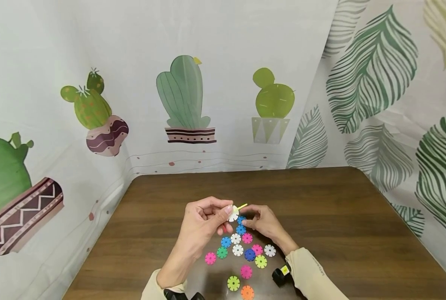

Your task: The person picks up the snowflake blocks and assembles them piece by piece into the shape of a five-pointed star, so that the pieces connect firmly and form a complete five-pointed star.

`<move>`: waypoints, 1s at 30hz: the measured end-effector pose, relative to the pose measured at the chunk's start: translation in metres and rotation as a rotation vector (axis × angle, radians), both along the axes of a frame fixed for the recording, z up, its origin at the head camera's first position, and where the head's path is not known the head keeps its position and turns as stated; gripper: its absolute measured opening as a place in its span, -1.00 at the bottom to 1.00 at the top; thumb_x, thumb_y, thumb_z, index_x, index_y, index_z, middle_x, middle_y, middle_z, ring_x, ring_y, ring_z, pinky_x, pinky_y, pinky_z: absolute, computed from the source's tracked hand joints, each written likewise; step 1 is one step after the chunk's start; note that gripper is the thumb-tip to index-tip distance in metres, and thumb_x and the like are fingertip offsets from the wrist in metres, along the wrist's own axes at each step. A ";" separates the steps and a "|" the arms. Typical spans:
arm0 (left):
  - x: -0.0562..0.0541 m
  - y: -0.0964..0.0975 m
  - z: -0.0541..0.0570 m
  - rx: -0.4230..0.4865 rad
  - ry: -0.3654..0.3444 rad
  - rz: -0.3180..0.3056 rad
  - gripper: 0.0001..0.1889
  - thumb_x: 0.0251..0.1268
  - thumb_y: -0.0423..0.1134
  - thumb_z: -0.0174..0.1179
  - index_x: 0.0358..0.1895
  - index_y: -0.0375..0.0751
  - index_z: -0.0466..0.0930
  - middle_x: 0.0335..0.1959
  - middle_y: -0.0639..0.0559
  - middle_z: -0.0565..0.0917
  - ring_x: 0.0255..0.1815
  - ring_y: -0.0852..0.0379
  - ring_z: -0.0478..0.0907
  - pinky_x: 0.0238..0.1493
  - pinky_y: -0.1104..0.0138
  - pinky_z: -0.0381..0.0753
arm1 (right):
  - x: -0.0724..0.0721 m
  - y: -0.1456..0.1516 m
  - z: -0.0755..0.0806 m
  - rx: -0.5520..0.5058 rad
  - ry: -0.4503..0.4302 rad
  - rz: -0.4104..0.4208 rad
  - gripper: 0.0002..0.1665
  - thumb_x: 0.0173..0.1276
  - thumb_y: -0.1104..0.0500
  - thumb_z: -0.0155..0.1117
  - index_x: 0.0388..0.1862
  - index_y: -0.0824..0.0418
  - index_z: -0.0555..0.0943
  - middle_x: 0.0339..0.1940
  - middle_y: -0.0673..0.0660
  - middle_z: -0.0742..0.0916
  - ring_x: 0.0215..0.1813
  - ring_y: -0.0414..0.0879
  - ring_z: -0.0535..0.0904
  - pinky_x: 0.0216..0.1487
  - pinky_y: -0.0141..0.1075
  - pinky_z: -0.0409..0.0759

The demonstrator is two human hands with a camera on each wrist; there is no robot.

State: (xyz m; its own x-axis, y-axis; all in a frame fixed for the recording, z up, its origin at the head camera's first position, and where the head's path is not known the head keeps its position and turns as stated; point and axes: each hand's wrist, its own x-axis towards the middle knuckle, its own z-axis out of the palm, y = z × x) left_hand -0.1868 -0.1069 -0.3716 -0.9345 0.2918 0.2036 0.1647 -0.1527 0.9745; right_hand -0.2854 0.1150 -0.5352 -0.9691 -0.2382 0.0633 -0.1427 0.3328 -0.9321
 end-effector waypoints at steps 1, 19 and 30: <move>0.000 0.000 0.000 0.003 0.001 -0.001 -0.70 0.47 -0.36 0.37 0.09 -0.56 0.68 -0.49 0.13 0.76 -0.61 0.32 0.71 -0.49 0.49 0.70 | 0.000 -0.003 -0.001 0.043 0.032 -0.016 -0.65 0.32 0.25 0.61 0.08 0.09 0.82 -0.11 0.16 0.84 -0.60 -0.23 0.38 -0.53 -0.40 0.42; -0.003 0.001 0.001 -0.004 -0.034 0.021 -0.69 0.45 -0.36 0.38 0.09 -0.55 0.69 -0.48 0.13 0.77 -0.62 0.31 0.71 -0.53 0.54 0.62 | -0.004 0.003 0.004 -0.137 -0.069 0.023 -0.73 0.30 0.30 0.59 -0.06 0.34 0.77 -0.34 0.09 0.74 -0.40 -0.22 0.51 -0.37 -0.44 0.52; -0.004 0.000 0.000 0.005 -0.006 0.095 -0.70 0.48 -0.35 0.36 0.09 -0.55 0.69 -0.51 0.15 0.78 -0.62 0.28 0.72 -0.55 0.55 0.58 | 0.019 0.009 0.081 -0.311 0.177 0.072 -0.86 0.41 0.25 0.54 -0.20 0.34 0.80 -0.47 -0.14 0.78 -0.53 -0.31 0.48 -0.52 -0.40 0.52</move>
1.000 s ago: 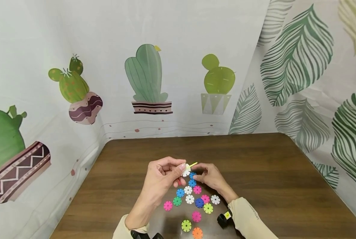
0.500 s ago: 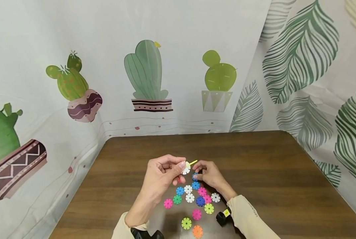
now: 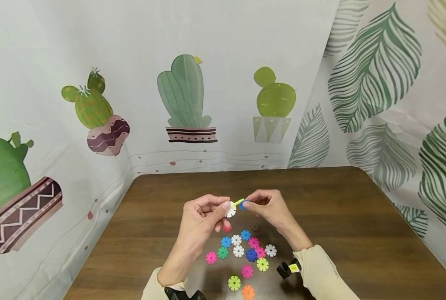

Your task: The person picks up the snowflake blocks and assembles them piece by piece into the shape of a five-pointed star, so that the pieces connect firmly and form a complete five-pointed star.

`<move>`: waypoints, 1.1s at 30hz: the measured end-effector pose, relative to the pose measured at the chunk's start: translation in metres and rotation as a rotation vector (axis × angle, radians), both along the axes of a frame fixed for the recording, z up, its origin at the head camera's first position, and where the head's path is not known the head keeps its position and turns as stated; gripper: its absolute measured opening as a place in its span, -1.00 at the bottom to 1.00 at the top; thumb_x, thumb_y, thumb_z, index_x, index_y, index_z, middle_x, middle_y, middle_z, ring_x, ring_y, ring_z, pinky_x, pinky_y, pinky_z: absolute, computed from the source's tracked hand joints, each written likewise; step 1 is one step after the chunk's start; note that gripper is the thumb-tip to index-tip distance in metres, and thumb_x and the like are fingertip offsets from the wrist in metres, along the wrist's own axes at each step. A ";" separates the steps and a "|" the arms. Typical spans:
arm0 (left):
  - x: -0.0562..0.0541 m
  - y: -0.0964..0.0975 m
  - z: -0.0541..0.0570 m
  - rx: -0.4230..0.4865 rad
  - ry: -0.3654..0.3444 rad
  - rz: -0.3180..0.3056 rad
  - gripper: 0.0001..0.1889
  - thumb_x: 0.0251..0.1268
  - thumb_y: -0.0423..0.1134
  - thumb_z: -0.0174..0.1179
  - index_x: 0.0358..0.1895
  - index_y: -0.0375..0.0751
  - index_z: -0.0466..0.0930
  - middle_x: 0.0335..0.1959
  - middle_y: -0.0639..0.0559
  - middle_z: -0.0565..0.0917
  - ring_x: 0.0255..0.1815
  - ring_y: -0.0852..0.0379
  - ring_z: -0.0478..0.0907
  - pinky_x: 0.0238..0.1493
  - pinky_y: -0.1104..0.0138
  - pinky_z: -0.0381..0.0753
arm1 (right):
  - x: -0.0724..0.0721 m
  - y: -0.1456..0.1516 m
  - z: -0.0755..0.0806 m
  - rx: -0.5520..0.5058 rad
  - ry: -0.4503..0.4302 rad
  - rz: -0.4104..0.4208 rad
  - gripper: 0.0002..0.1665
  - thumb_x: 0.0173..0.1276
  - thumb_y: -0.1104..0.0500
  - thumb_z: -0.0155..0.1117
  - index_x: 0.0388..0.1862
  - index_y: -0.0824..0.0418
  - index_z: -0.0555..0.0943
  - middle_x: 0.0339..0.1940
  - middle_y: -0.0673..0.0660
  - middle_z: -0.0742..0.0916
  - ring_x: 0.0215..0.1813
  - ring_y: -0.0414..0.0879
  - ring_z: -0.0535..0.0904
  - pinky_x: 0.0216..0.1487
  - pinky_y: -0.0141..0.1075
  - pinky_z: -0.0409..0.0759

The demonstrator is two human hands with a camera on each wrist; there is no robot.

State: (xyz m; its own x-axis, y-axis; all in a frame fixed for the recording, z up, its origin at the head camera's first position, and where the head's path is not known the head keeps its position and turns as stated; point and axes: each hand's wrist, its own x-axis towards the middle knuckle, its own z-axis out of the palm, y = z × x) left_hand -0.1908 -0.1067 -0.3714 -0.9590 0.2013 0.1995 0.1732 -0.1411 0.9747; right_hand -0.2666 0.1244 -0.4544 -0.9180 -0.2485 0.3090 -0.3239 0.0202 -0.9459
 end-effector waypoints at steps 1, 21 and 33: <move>-0.001 0.000 -0.001 0.002 0.000 0.014 -0.71 0.48 -0.35 0.36 0.09 -0.54 0.70 -0.51 0.15 0.79 -0.62 0.28 0.72 -0.55 0.55 0.57 | 0.004 0.000 0.009 -0.023 0.040 0.000 -0.89 0.40 0.27 0.54 -0.22 0.34 0.80 -0.48 -0.14 0.77 -0.54 -0.31 0.46 -0.53 -0.41 0.51; 0.001 0.012 -0.007 0.049 -0.013 0.143 -0.80 0.42 -0.40 0.40 -0.08 -0.53 0.68 -0.56 0.08 0.79 -0.64 0.20 0.72 -0.58 0.51 0.61 | 0.045 -0.011 0.049 -0.059 0.341 0.024 -0.86 0.25 0.40 0.60 -0.40 0.23 0.79 -0.56 0.09 0.63 -0.59 -0.19 0.37 -0.64 -0.37 0.33; 0.002 0.012 -0.008 0.040 0.009 0.173 -0.83 0.41 -0.43 0.39 -0.10 -0.52 0.69 -0.58 0.09 0.78 -0.66 0.24 0.72 -0.59 0.50 0.61 | 0.047 -0.015 0.048 -0.057 0.338 -0.019 -0.87 0.24 0.38 0.62 -0.39 0.21 0.81 -0.59 0.09 0.58 -0.59 -0.18 0.35 -0.64 -0.35 0.32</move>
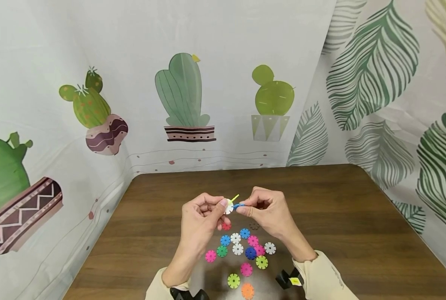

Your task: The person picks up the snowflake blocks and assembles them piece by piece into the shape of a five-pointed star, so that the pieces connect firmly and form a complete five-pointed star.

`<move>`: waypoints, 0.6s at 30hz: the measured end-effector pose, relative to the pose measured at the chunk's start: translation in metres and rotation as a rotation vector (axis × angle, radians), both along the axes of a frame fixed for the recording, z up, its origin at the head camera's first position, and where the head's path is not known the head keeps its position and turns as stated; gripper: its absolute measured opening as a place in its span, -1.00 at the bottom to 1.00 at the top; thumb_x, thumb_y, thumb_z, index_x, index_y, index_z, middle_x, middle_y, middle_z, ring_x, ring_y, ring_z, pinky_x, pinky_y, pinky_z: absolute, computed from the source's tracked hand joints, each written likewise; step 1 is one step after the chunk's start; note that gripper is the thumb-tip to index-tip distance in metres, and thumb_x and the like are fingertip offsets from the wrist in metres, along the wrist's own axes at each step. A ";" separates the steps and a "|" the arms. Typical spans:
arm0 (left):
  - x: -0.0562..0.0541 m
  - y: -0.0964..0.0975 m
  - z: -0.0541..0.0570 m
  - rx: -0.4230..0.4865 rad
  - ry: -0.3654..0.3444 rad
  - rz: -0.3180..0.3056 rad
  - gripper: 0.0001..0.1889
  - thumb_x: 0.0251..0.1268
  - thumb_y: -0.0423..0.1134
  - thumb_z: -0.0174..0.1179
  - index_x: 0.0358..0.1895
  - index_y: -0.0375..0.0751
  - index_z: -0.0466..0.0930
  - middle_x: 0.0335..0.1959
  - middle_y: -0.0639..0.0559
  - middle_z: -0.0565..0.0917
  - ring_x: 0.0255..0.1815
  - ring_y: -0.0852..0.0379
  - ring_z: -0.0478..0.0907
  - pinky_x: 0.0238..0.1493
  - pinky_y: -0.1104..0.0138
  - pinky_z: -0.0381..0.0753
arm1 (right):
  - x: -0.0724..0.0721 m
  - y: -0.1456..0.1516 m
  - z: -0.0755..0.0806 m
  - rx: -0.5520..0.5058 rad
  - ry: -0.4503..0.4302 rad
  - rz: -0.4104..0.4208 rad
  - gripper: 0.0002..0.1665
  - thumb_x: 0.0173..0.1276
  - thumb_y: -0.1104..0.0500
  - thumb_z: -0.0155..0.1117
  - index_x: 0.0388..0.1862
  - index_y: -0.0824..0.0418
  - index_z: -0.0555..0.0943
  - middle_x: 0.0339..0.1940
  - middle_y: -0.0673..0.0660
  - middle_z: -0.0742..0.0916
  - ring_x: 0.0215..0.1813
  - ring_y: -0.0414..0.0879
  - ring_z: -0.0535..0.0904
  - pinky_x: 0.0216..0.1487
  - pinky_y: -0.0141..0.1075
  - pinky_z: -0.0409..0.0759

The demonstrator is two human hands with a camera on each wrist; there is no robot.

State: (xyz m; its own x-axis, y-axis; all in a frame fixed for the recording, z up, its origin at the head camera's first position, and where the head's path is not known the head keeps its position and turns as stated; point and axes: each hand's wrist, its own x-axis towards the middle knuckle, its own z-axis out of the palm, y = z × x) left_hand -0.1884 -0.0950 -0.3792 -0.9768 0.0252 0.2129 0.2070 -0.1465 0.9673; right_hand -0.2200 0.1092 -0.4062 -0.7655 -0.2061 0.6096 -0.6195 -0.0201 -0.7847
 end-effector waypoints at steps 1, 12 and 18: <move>0.000 0.000 0.000 -0.005 -0.005 0.001 -0.83 0.40 -0.43 0.40 -0.09 -0.52 0.69 -0.58 0.09 0.77 -0.66 0.23 0.72 -0.59 0.50 0.62 | 0.000 0.000 0.000 -0.002 -0.002 -0.001 -0.87 0.24 0.38 0.62 -0.40 0.21 0.81 -0.59 0.09 0.58 -0.59 -0.18 0.35 -0.64 -0.35 0.32; 0.000 0.011 -0.010 0.041 0.015 0.008 -0.81 0.43 -0.44 0.36 -0.07 -0.57 0.65 -0.60 0.11 0.75 -0.68 0.26 0.69 -0.58 0.49 0.65 | 0.001 -0.003 -0.005 -0.071 -0.018 0.010 -0.87 0.24 0.39 0.61 -0.41 0.26 0.79 -0.59 0.10 0.57 -0.61 -0.18 0.37 -0.65 -0.36 0.34; -0.002 0.012 -0.012 0.062 -0.002 -0.004 -0.76 0.41 -0.44 0.39 -0.06 -0.63 0.64 -0.58 0.10 0.77 -0.66 0.26 0.69 -0.52 0.48 0.70 | 0.001 -0.003 -0.004 -0.071 -0.007 0.016 -0.86 0.23 0.39 0.62 -0.43 0.25 0.78 -0.58 0.11 0.58 -0.61 -0.18 0.39 -0.65 -0.36 0.37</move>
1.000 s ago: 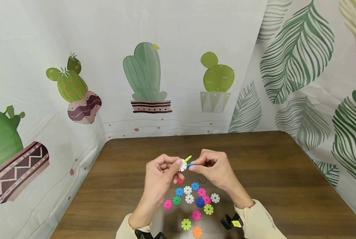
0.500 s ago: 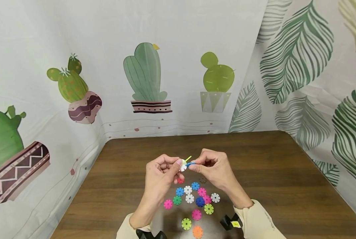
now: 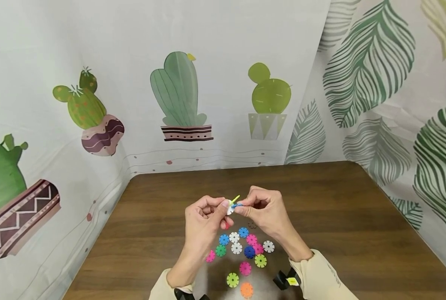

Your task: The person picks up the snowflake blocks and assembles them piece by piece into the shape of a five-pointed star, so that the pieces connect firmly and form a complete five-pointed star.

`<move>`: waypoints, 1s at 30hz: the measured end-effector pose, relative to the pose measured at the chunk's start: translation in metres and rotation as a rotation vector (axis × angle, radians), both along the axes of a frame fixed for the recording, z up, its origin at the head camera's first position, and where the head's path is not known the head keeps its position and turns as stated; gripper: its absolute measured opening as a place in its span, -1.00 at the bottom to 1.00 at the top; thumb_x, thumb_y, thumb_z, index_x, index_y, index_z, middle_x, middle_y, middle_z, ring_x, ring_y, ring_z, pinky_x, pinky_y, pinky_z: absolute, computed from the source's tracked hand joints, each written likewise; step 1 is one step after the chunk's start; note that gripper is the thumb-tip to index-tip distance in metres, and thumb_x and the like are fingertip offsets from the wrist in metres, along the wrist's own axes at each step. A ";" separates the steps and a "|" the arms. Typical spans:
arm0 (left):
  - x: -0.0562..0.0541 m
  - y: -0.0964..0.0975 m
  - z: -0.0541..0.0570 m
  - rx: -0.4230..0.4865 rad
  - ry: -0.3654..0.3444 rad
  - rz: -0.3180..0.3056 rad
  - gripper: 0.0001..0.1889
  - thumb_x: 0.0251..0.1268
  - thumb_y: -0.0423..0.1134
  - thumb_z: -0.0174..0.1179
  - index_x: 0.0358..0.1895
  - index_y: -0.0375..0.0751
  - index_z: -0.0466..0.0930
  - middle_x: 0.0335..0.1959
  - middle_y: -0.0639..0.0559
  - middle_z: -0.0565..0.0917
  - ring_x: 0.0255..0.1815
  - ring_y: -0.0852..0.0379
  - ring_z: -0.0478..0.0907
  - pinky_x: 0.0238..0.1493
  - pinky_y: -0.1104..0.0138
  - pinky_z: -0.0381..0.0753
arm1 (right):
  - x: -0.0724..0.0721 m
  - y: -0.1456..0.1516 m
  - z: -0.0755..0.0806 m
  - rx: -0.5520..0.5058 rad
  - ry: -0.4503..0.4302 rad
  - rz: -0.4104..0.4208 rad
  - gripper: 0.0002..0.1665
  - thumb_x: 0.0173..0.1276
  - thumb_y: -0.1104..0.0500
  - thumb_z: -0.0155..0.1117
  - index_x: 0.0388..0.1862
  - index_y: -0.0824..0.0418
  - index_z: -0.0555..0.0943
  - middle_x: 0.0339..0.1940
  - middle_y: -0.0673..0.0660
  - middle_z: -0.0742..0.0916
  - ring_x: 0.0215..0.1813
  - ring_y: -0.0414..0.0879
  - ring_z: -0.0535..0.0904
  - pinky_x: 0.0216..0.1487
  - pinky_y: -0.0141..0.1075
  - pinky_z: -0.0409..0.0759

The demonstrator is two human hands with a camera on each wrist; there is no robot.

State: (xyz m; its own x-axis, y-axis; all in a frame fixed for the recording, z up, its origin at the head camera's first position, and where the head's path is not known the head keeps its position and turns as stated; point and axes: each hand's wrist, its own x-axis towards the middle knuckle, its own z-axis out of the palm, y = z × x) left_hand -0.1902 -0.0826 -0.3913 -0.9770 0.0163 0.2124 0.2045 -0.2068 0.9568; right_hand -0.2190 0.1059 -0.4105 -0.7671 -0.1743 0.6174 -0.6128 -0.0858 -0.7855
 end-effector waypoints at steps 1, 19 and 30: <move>0.000 -0.001 0.000 -0.001 -0.003 -0.002 -0.75 0.41 -0.43 0.39 -0.06 -0.63 0.64 -0.58 0.10 0.77 -0.66 0.26 0.69 -0.51 0.48 0.70 | 0.000 0.000 0.000 0.004 0.003 -0.004 -0.85 0.23 0.39 0.62 -0.43 0.24 0.79 -0.58 0.10 0.58 -0.61 -0.18 0.39 -0.65 -0.36 0.37; 0.003 0.003 -0.006 0.057 -0.027 -0.005 -0.74 0.44 -0.42 0.37 -0.05 -0.63 0.61 -0.60 0.10 0.76 -0.68 0.24 0.69 -0.56 0.48 0.67 | 0.003 -0.004 -0.006 -0.007 -0.024 -0.062 -0.86 0.22 0.37 0.62 -0.44 0.25 0.78 -0.57 0.11 0.66 -0.60 -0.28 0.39 -0.63 -0.40 0.36; -0.020 -0.027 -0.039 0.003 -0.065 -0.028 -0.79 0.49 -0.28 0.38 0.04 -0.29 0.68 -0.41 0.03 0.86 -0.49 0.19 0.80 -0.49 0.46 0.65 | -0.024 0.046 -0.039 0.062 -0.197 -0.226 -0.89 0.25 0.36 0.63 -0.30 0.35 0.81 -0.48 -0.12 0.77 -0.50 -0.29 0.45 -0.54 -0.40 0.38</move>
State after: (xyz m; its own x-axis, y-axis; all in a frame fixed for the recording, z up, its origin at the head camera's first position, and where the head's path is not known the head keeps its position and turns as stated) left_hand -0.2104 -0.1094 -0.4303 -0.9880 0.0430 0.1485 0.1360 -0.2148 0.9671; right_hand -0.2428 0.1521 -0.4494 -0.8945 -0.0178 0.4468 -0.4466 0.0870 -0.8905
